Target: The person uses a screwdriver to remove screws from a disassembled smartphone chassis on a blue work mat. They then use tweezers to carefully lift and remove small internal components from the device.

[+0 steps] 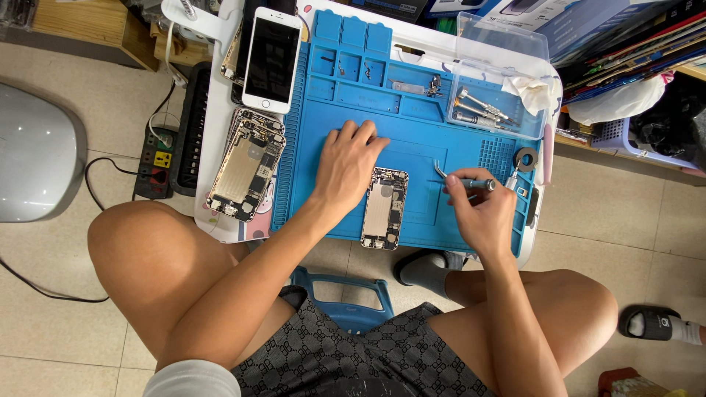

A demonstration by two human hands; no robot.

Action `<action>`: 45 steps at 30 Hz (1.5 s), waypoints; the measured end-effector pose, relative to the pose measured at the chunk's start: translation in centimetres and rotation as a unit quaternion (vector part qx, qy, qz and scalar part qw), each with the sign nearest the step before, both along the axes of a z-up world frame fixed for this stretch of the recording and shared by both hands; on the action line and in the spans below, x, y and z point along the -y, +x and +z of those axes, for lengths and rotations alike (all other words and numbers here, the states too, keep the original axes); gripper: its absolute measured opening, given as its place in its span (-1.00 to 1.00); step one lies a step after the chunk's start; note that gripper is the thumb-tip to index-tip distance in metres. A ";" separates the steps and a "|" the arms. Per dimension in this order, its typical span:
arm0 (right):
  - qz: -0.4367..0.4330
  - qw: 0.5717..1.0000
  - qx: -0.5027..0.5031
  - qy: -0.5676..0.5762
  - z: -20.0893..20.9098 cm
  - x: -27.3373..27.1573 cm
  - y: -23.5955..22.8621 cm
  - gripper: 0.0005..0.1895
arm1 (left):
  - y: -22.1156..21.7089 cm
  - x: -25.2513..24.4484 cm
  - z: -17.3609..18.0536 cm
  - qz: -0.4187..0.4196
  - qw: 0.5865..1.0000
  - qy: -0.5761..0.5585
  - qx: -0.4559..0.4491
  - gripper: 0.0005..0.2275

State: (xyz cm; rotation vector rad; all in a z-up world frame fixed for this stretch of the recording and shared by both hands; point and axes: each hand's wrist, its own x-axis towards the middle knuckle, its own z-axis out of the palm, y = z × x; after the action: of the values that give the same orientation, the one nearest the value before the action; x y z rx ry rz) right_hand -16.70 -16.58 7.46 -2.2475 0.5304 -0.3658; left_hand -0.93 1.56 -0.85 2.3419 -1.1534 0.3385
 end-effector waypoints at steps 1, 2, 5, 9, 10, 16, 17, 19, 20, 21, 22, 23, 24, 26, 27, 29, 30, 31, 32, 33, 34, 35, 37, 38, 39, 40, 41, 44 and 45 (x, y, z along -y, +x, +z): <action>-0.001 1.000 -0.002 0.000 -0.6 -0.4 0.5 -0.92 | -0.1 0.0 0.1 -0.001 1.000 0.000 -0.002 -0.85; -0.013 0.996 0.044 0.073 -1.2 -0.7 1.0 -0.89 | -0.3 0.0 0.2 0.004 1.000 -0.004 -0.008 -0.85; -0.046 0.976 0.116 0.179 -3.7 -2.4 2.0 -0.82 | -0.4 0.1 0.2 0.006 1.000 0.001 -0.013 -0.84; -0.068 0.966 0.147 0.203 -5.6 -4.8 2.7 -0.81 | -0.5 0.1 0.4 0.010 1.000 0.008 -0.025 -0.85; -0.069 0.965 0.146 0.205 -6.0 -4.8 2.8 -0.81 | -0.4 0.0 0.3 0.009 1.000 0.010 -0.026 -0.85; -0.056 0.984 0.113 0.122 -7.2 -4.3 3.3 -0.77 | -0.5 0.1 0.7 0.005 0.999 0.016 -0.036 -0.82; -0.063 0.987 0.105 0.106 -7.0 -4.4 3.4 -0.80 | -0.5 0.1 0.8 0.007 0.999 0.014 -0.031 -0.82; -0.069 0.989 0.096 0.090 -6.7 -4.5 3.6 -0.84 | -0.5 0.1 0.8 0.009 1.000 0.012 -0.027 -0.83; -0.066 0.992 0.085 0.062 -6.6 -4.6 3.7 -0.85 | -0.5 0.1 0.8 0.009 0.999 0.012 -0.032 -0.83; -0.064 0.995 0.074 0.035 -6.5 -4.7 3.7 -0.86 | -0.6 0.1 0.8 0.009 0.999 0.012 -0.038 -0.83; -0.063 0.995 0.073 0.036 -6.4 -4.7 3.8 -0.86 | -0.6 0.1 1.0 0.009 0.999 0.013 -0.039 -0.83; -0.062 0.995 0.075 0.033 -6.3 -4.8 4.0 -0.86 | -0.5 0.1 1.2 0.009 0.999 0.012 -0.037 -0.83; -0.060 0.995 0.077 0.031 -6.1 -4.8 4.1 -0.85 | -0.5 0.1 1.3 0.009 0.999 0.011 -0.036 -0.84; -0.060 0.995 0.078 0.032 -6.1 -4.8 4.2 -0.85 | -0.5 0.1 1.1 0.009 0.999 0.011 -0.035 -0.84; -0.062 0.995 0.076 0.033 -6.1 -4.9 4.1 -0.85 | -0.5 0.1 1.0 0.009 0.999 0.013 -0.036 -0.84; -0.060 0.994 0.083 0.043 -6.3 -4.7 4.1 -0.86 | -0.5 0.1 1.0 0.009 0.999 0.009 -0.043 -0.84; -0.059 0.993 0.091 0.052 -6.4 -4.7 4.1 -0.86 | -0.5 0.1 1.1 0.008 0.999 0.005 -0.050 -0.84; -0.060 0.993 0.092 0.052 -6.9 -4.5 4.1 -0.86 | -0.4 0.1 1.0 0.008 0.999 0.006 -0.049 -0.84; -0.063 0.989 0.105 0.081 -7.3 -4.3 4.0 -0.85 | -0.3 0.0 0.9 0.006 0.998 0.002 -0.055 -0.85; -0.068 0.985 0.119 0.109 -7.7 -4.2 4.0 -0.83 | -0.2 -0.1 0.9 0.004 0.998 -0.003 -0.062 -0.86; -0.069 0.984 0.120 0.110 -7.8 -3.8 4.0 -0.83 | -0.1 -0.2 1.0 0.002 0.998 -0.001 -0.060 -0.86; -0.064 0.974 0.146 0.163 -8.0 -3.4 3.9 -0.81 | 0.1 -0.4 1.1 -0.011 0.995 -0.018 -0.101 -0.84; -0.062 0.959 0.173 0.217 -7.7 -2.7 3.7 -0.76 | 0.1 -0.8 1.4 -0.026 0.989 -0.031 -0.141 -0.81; -0.068 0.942 0.172 0.278 -7.2 -2.3 3.5 -0.74 | -0.1 -1.1 1.6 -0.028 0.983 -0.040 -0.177 -0.82; -0.071 0.922 0.173 0.339 -6.8 -2.0 3.6 -0.72 | 0.0 -1.3 1.8 -0.029 0.976 -0.050 -0.211 -0.83; -0.072 0.921 0.176 0.340 -6.3 -1.9 3.6 -0.72 | -0.4 -1.5 2.7 -0.031 0.976 -0.048 -0.208 -0.83; -0.078 0.901 0.179 0.386 -5.8 -2.0 3.5 -0.76 | -0.9 -1.8 3.4 -0.040 0.968 -0.077 -0.237 -0.83; -0.080 0.880 0.184 0.431 -4.5 -2.3 3.1 -0.78 | -1.9 -2.2 6.7 -0.088 0.925 -0.155 -0.336 -0.82; -0.074 0.882 0.182 0.429 -4.1 -2.4 2.8 -0.76 | -2.2 -2.3 7.9 -0.123 0.882 -0.206 -0.405 -0.81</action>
State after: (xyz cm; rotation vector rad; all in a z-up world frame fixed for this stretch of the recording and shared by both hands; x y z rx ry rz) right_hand -13.85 -14.19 3.37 -1.2459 0.5245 -0.4971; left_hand -3.17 3.81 7.02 1.6456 -0.8209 -0.4260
